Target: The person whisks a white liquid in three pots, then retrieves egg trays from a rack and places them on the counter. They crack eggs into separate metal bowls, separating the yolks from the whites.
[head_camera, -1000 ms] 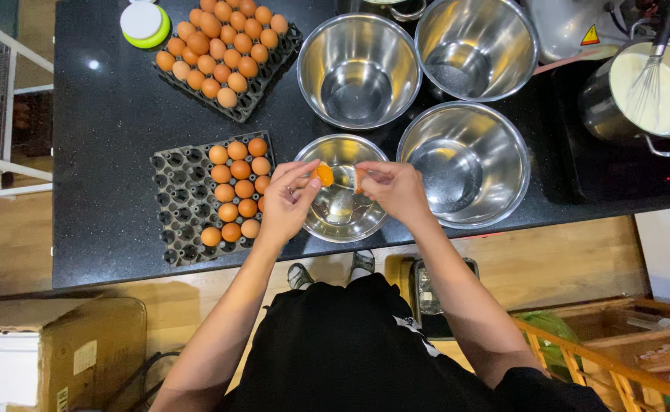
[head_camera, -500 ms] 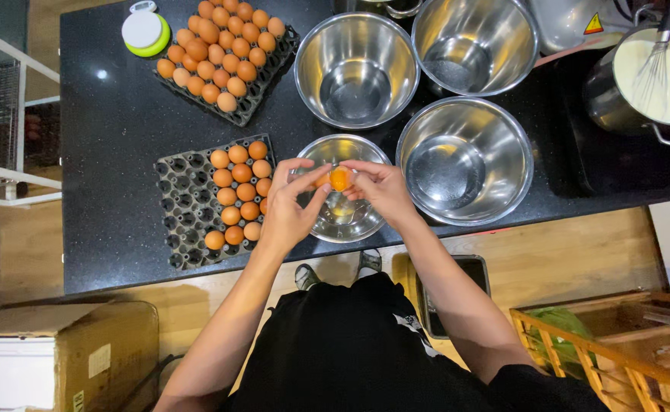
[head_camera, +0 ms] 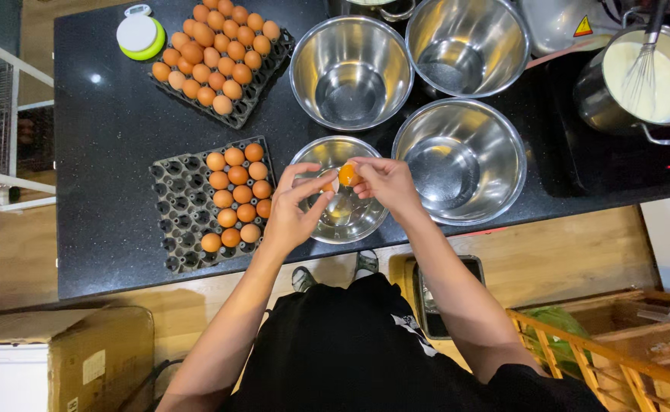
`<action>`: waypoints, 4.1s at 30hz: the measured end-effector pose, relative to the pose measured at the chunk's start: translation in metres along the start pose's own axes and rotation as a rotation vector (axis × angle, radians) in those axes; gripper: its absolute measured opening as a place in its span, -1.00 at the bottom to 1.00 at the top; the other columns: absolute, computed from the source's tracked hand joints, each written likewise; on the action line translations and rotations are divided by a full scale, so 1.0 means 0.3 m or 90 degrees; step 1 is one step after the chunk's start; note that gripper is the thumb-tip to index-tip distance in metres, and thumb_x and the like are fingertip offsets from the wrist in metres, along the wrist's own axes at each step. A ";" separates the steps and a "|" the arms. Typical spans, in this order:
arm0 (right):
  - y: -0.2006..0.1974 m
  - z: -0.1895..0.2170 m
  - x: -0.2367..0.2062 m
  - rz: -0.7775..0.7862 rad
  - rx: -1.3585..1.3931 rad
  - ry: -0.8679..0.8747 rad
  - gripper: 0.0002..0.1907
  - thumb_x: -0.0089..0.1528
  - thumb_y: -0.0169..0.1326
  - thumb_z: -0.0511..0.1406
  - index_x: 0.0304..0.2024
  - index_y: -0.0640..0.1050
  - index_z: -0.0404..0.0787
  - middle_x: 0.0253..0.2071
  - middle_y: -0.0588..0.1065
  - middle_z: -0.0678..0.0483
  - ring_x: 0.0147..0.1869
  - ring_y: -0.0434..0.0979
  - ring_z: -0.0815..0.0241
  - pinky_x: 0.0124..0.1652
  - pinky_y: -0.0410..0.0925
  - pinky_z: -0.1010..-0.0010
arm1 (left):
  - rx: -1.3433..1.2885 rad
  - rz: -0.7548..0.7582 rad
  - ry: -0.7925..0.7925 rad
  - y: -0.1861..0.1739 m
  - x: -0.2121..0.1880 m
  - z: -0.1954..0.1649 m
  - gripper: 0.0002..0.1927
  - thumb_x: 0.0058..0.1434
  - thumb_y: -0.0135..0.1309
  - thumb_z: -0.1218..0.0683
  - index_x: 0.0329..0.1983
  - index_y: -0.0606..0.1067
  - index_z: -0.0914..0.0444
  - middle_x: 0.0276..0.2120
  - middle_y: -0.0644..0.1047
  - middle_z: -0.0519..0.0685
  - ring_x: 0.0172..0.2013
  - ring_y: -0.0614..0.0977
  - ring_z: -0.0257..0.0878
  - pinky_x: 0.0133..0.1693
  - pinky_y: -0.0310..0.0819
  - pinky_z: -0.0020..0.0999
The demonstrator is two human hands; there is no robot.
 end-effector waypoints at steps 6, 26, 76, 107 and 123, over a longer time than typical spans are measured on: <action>0.042 0.066 -0.032 -0.033 -0.083 -0.008 -0.68 0.27 0.10 -0.27 0.00 0.67 -0.30 -0.35 0.64 0.00 -0.45 0.57 0.36 -0.39 0.48 0.57 | -0.051 -0.034 -0.037 0.019 -0.012 0.033 -0.62 0.26 0.21 0.27 0.16 0.57 0.24 0.17 0.41 0.04 -0.03 0.68 -0.22 0.06 0.64 -0.36; 0.056 0.156 -0.081 0.009 -0.177 0.010 -0.69 0.23 0.20 -0.28 -0.03 0.67 -0.33 -0.34 0.66 -0.03 -0.44 0.62 0.33 -0.43 0.49 0.54 | -0.484 -0.104 -0.237 0.063 -0.058 0.236 -0.62 0.38 0.05 0.24 0.26 0.46 0.39 0.10 0.57 0.12 -0.04 0.68 -0.20 0.03 0.65 -0.31; -0.047 0.024 -0.021 0.013 -0.219 0.001 -0.70 0.26 0.18 -0.29 -0.02 0.66 -0.35 -0.33 0.66 -0.06 -0.34 0.68 0.28 -0.34 0.55 0.51 | -0.396 0.138 -0.302 0.149 0.053 0.280 -0.64 0.43 -0.06 0.21 0.25 0.49 0.36 0.02 0.48 0.03 -0.12 0.68 -0.18 -0.04 0.65 -0.32; -0.701 0.015 -0.258 -0.334 -0.033 -0.087 -0.76 0.31 0.09 -0.40 -0.01 0.61 -0.40 -0.23 0.63 -0.11 -0.31 0.68 0.20 -0.32 0.55 0.45 | 0.125 0.218 0.140 0.618 0.308 0.038 -0.68 0.26 0.12 0.22 0.09 0.61 0.20 -0.06 0.46 0.15 -0.09 0.60 0.04 -0.05 0.53 -0.19; -0.670 -0.126 -0.255 -0.095 0.291 -0.051 -0.56 0.41 -0.09 -0.22 0.26 0.40 -0.35 0.08 0.53 -0.08 0.05 0.62 0.12 0.02 0.57 0.26 | -0.002 0.186 0.122 0.670 0.217 -0.203 -0.53 0.32 0.20 0.03 0.29 0.49 0.17 -0.01 0.61 0.09 0.08 0.60 0.02 0.17 0.44 -0.14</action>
Point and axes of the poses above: each hand's wrist, its own x-axis towards the middle knuckle, its own y-axis out of the palm, z = x × y, the point moved 5 cm from there along x, towards the middle knuckle
